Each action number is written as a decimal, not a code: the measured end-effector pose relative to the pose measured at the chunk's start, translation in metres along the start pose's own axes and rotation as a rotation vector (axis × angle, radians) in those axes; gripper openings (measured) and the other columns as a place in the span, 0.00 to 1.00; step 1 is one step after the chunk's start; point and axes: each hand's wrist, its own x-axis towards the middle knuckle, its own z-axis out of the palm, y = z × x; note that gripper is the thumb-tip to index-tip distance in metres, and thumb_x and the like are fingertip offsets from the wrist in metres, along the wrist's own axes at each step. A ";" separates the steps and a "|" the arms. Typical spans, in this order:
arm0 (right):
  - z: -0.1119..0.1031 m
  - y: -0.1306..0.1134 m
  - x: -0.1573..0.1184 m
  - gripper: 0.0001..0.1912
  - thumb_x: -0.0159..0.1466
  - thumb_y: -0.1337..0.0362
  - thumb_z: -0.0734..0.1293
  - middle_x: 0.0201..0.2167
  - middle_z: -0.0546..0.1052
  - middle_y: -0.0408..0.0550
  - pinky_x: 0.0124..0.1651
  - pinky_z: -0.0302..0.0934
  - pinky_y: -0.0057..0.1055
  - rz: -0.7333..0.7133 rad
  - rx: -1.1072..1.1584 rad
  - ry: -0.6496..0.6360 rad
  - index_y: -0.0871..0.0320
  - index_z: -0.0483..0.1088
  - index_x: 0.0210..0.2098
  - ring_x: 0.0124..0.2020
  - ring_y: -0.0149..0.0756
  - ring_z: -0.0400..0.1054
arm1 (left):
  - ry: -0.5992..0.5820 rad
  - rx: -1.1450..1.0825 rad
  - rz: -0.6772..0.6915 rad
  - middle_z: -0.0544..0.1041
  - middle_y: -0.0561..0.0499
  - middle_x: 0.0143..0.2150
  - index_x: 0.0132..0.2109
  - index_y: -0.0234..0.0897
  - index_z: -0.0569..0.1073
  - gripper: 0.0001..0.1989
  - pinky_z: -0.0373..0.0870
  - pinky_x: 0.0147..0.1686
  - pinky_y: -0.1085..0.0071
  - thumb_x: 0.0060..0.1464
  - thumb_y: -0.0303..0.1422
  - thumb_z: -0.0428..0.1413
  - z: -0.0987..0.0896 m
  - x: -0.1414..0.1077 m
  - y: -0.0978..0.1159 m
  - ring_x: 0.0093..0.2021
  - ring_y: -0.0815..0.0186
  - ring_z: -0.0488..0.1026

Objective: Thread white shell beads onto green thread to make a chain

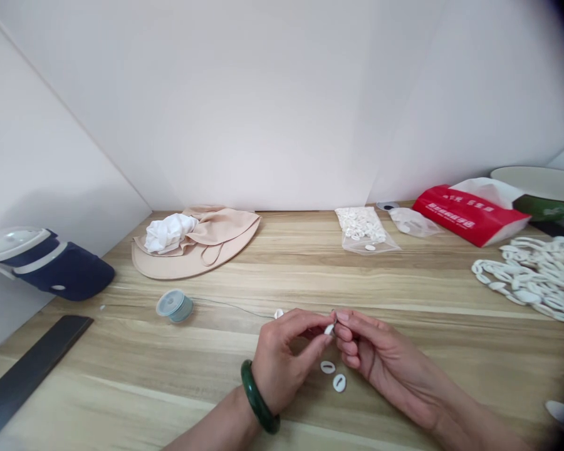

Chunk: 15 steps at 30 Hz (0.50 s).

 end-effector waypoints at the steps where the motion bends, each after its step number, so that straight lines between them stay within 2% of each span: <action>1: 0.000 -0.001 0.000 0.10 0.59 0.62 0.68 0.21 0.67 0.40 0.25 0.59 0.20 -0.024 -0.066 0.022 0.62 0.70 0.25 0.20 0.22 0.59 | 0.004 0.000 -0.015 0.79 0.48 0.39 0.43 0.38 0.77 0.10 0.70 0.42 0.73 0.54 0.26 0.56 -0.001 0.000 -0.001 0.39 0.66 0.74; 3: 0.001 -0.003 0.000 0.11 0.59 0.58 0.67 0.21 0.67 0.40 0.23 0.59 0.21 -0.089 -0.249 0.091 0.61 0.70 0.27 0.21 0.24 0.60 | 0.031 -0.020 -0.067 0.78 0.47 0.38 0.43 0.38 0.77 0.10 0.70 0.40 0.73 0.56 0.29 0.54 -0.002 -0.001 -0.004 0.38 0.66 0.75; 8: 0.000 0.000 0.001 0.16 0.57 0.52 0.66 0.19 0.67 0.39 0.21 0.58 0.23 -0.326 -0.655 0.260 0.59 0.73 0.33 0.19 0.26 0.60 | 0.086 -0.053 -0.196 0.75 0.48 0.32 0.42 0.36 0.77 0.11 0.70 0.28 0.75 0.57 0.34 0.52 -0.002 0.000 -0.010 0.27 0.70 0.71; 10: -0.001 0.006 0.002 0.16 0.58 0.52 0.65 0.18 0.67 0.39 0.21 0.58 0.24 -0.375 -0.749 0.249 0.59 0.73 0.35 0.18 0.27 0.60 | 0.073 -0.103 -0.231 0.75 0.50 0.29 0.44 0.36 0.76 0.12 0.69 0.26 0.75 0.56 0.34 0.53 -0.001 0.000 -0.011 0.24 0.71 0.69; 15: -0.003 0.022 0.005 0.17 0.58 0.53 0.64 0.16 0.67 0.39 0.19 0.56 0.23 -0.328 -0.822 0.177 0.59 0.73 0.37 0.16 0.26 0.58 | 0.061 -0.218 -0.269 0.76 0.50 0.28 0.47 0.35 0.74 0.14 0.71 0.31 0.73 0.55 0.34 0.55 0.003 -0.002 -0.011 0.27 0.69 0.72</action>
